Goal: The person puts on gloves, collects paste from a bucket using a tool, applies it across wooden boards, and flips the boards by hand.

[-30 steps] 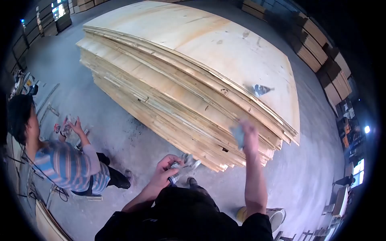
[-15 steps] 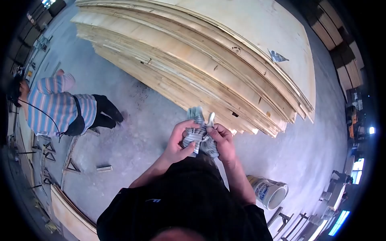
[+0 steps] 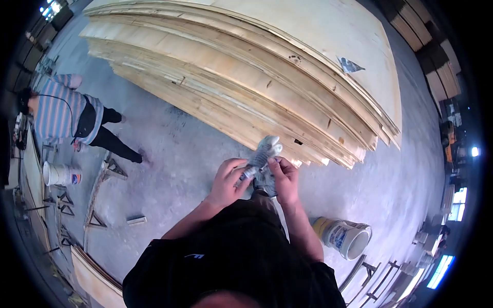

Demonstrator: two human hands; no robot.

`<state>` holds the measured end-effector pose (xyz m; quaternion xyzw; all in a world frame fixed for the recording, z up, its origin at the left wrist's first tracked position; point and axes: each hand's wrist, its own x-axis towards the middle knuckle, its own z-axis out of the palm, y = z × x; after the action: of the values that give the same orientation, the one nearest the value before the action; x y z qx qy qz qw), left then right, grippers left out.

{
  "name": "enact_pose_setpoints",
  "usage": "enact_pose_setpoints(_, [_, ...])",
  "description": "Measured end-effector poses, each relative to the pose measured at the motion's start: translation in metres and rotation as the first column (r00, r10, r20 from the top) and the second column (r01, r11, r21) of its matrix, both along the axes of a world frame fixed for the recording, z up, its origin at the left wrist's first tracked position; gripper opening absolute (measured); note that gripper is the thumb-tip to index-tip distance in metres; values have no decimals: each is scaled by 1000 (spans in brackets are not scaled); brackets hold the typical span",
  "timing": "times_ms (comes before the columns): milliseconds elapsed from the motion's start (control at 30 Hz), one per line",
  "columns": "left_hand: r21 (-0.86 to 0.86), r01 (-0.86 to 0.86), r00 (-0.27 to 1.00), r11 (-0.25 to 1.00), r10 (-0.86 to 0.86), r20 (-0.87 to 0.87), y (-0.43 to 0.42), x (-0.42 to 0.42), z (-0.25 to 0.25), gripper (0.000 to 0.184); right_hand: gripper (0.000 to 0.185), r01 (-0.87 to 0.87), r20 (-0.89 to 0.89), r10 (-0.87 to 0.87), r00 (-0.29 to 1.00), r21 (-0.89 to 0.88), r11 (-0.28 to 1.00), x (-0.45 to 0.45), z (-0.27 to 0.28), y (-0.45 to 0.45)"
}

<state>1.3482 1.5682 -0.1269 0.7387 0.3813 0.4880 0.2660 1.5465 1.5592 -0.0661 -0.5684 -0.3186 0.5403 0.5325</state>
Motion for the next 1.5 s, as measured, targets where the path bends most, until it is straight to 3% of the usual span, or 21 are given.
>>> enact_pose_setpoints(33, [-53,-1,997,999,5,71,3,1,-5,40,17,5,13,-5,1000,-9,1000,-2,3,0])
enact_pose_setpoints(67, [-325,70,946,943,41,321,6,4,-19,36,19,-5,44,5,999,4,1000,-1,1,-1])
enact_pose_setpoints(133, [-688,369,693,626,308,652,17,5,-27,28,24,-30,101,28,994,26,999,2,-3,0])
enact_pose_setpoints(167, [-626,613,388,482,508,770,19,4,-32,27,23,-52,120,51,992,6,999,4,-4,-3])
enact_pose_setpoints(300, [-457,777,181,432,542,821,31,-8,-34,35,22,-146,200,150,968,-33,989,5,-2,-17])
enact_pose_setpoints(367, [-439,787,165,434,538,827,33,-12,-36,34,21,-228,206,249,946,-120,966,14,-6,-26])
enact_pose_setpoints(467, [-449,758,183,472,508,842,36,-14,-30,30,19,-265,266,275,924,-73,962,6,-2,-31])
enact_pose_setpoints(500, [-458,743,198,489,493,847,36,-14,-28,29,15,-356,480,286,830,60,933,6,-3,-28])
enact_pose_setpoints(600, [-549,662,371,510,414,831,37,-12,-35,25,13,-398,531,252,809,181,899,-10,-5,-19])
enact_pose_setpoints(733, [-541,662,393,519,374,840,34,1,-30,24,17,-453,640,299,708,86,887,-35,2,-9])
enact_pose_setpoints(767, [-569,654,372,499,442,816,32,3,-24,23,21,-450,692,289,662,58,891,-37,-10,-12])
enact_pose_setpoints(867, [-538,628,381,562,381,842,27,7,-38,21,28,-356,525,351,776,-96,930,-39,-17,-17])
enact_pose_setpoints(933, [-520,628,423,578,307,852,20,10,-43,16,33,-239,206,258,944,-112,965,-38,-43,-17])
enact_pose_setpoints(1033, [-489,700,447,521,213,868,10,11,-55,18,29,-105,-146,95,985,-65,992,-35,-60,-16])
enact_pose_setpoints(1133, [-428,766,340,480,263,903,2,24,-56,19,26,20,-128,-22,991,-23,1000,-36,-73,-20])
enact_pose_setpoints(1267, [-509,736,393,447,330,858,-6,40,-53,20,24,116,-7,-116,993,37,993,-34,-65,-29])
enact_pose_setpoints(1367, [-382,824,283,419,279,917,-7,41,-64,27,21,144,96,-147,984,32,989,-24,-68,-39])
enact_pose_setpoints(1467, [-458,777,454,432,120,883,-4,33,-43,36,22,238,-5,-238,971,43,970,-17,-63,-36])
enact_pose_setpoints(1500, [-526,706,565,474,71,822,-6,33,-51,35,23,266,23,-267,964,31,964,-14,-66,-37])
